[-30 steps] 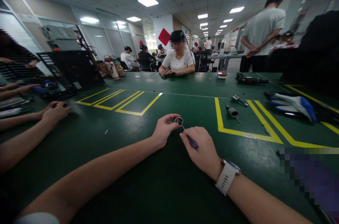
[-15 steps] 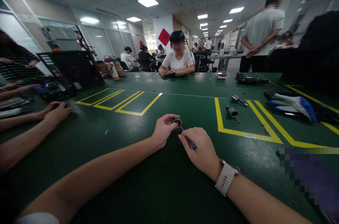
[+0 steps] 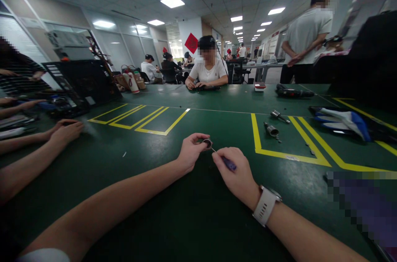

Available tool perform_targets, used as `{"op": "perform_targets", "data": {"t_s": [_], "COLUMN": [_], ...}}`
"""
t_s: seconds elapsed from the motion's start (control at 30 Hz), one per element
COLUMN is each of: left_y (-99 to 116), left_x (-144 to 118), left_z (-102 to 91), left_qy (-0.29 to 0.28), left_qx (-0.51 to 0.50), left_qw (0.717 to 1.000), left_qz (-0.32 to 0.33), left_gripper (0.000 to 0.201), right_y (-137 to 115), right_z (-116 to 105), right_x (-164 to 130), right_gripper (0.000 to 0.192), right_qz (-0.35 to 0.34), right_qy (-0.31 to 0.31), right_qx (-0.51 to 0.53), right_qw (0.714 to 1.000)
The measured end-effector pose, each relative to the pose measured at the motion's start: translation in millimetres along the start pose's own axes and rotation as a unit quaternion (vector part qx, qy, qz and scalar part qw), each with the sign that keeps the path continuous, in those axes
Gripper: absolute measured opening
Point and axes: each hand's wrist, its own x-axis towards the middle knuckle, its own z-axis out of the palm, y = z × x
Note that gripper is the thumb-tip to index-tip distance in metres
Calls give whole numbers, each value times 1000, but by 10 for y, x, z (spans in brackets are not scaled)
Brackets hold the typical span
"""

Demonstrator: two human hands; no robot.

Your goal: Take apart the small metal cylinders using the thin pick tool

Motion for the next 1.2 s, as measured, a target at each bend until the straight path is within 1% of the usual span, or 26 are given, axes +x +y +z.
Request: {"op": "perform_targets", "data": {"t_s": [0.03, 0.07, 0.1, 0.17, 0.2, 0.33, 0.43, 0.53, 0.73, 0.8, 0.87, 0.9, 0.97, 1.03, 1.07, 1.13, 1.2], "left_y": [-9, -12, -9, 11, 24, 62, 69, 76, 58, 30, 0, -13, -31, -41, -42, -42, -36], "left_x": [11, 19, 24, 25, 22, 5, -2, -8, -2, 12, 29, 37, 46, 49, 48, 44, 37], "left_z": [-9, -17, -24, -32, -33, -27, -20, -16, -27, -30, -30, -29, -28, -30, -32, -37, -39], "left_qy": [-2, -3, -1, 3, 5, 7, 9, 12, 5, 6, 11, 11, 11, 7, 6, 4, 0], "left_qx": [1, 3, 5, 5, 4, 1, 1, -2, -2, -3, -6, -10, -19, -25, -26, -23, -21], "left_qw": [1000, 1000, 1000, 1000, 999, 999, 999, 999, 999, 999, 999, 999, 999, 999, 999, 999, 999], "left_qz": [-4, -9, -14, -26, -31, -45, -49, -50, -49, -42, -36, -36, -36, -33, -30, -27, -28], "left_gripper": [19, 19, 19, 18, 18, 17, 18, 18, 18, 18, 17, 17, 17, 18, 18, 19, 19], "right_y": [15, 37, 65, 128, 156, 195, 173, 164, 162, 126, 69, 38, -19, -58, -68, -72, -57], "right_z": [-7, -15, -23, -40, -50, -87, -92, -73, -49, -48, -42, -36, -21, -9, -7, -9, -14], "right_x": [17, 39, 64, 117, 141, 182, 168, 150, 139, 124, 94, 74, 30, -10, -25, -44, -49], "right_gripper": [24, 30, 36, 43, 44, 45, 45, 45, 45, 44, 42, 42, 44, 44, 43, 40, 36], "right_qz": [55, 112, 164, 229, 243, 271, 276, 271, 245, 236, 216, 190, 101, 2, -33, -70, -86], "right_qy": [35, 69, 95, 123, 125, 110, 103, 99, 89, 77, 50, 35, 10, 4, 9, 23, 27], "right_qx": [69, 137, 195, 263, 274, 291, 289, 274, 219, 197, 158, 126, 47, -14, -25, -38, -49], "right_qw": [995, 982, 962, 929, 922, 911, 911, 917, 940, 949, 962, 973, 994, 1000, 999, 997, 995]}}
